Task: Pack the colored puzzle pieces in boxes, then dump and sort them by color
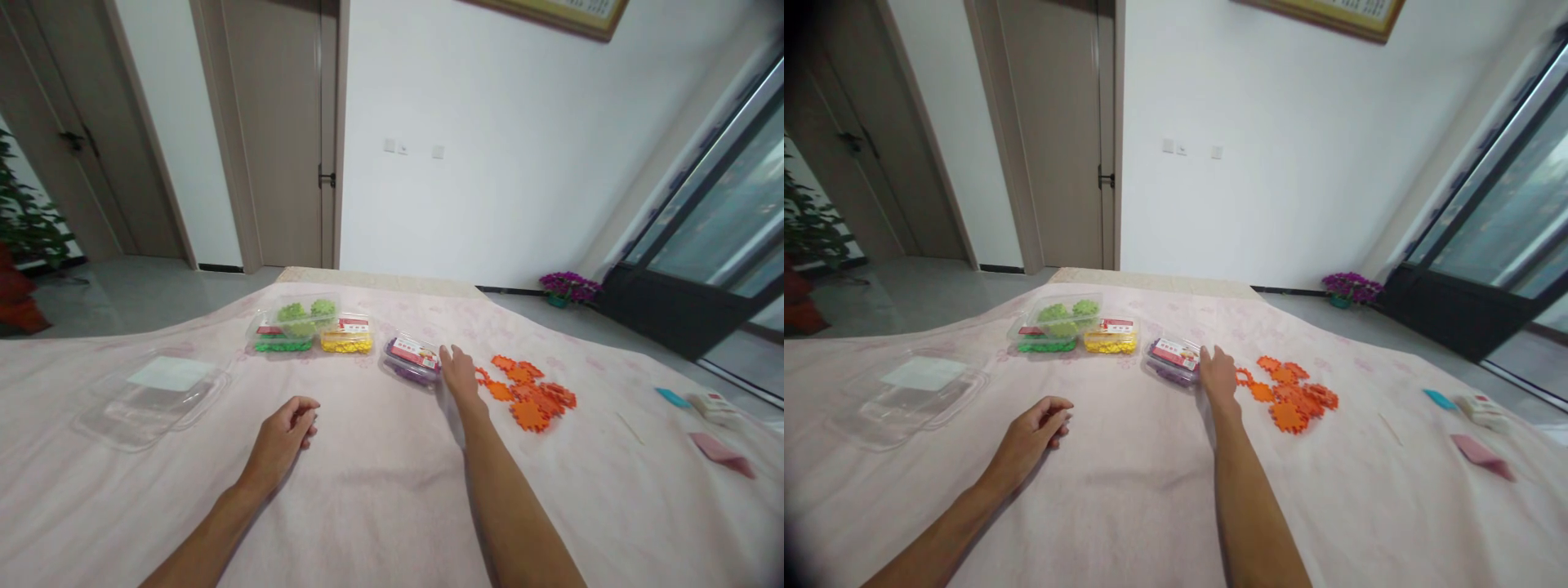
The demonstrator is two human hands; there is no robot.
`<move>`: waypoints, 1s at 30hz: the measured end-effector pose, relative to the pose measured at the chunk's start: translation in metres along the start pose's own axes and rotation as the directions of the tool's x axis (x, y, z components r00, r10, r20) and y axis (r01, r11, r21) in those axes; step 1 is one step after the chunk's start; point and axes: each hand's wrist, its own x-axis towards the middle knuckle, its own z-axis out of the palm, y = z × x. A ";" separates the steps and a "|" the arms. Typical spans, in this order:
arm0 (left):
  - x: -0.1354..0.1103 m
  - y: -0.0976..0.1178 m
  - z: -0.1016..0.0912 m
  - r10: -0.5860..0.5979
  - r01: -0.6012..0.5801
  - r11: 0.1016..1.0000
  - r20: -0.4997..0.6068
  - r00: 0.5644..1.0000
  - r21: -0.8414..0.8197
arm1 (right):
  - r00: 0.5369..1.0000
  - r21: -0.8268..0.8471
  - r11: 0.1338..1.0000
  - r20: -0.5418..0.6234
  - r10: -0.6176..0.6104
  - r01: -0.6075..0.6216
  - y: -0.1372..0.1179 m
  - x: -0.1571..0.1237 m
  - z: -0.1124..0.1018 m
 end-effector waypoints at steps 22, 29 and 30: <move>0.002 -0.011 -0.004 0.065 -0.065 0.998 0.017 0.998 -0.028 | 0.767 -0.351 0.684 0.232 -0.599 0.640 -0.038 0.023 0.049; 0.000 0.011 -0.030 0.387 -0.337 0.920 -0.327 0.862 0.199 | 0.651 -0.103 0.658 0.323 -0.687 0.746 -0.039 -0.064 0.046; 0.002 0.020 -0.040 0.458 -0.377 0.885 -0.353 0.816 0.274 | 0.646 -0.080 0.669 0.365 -0.670 0.739 -0.037 -0.073 0.046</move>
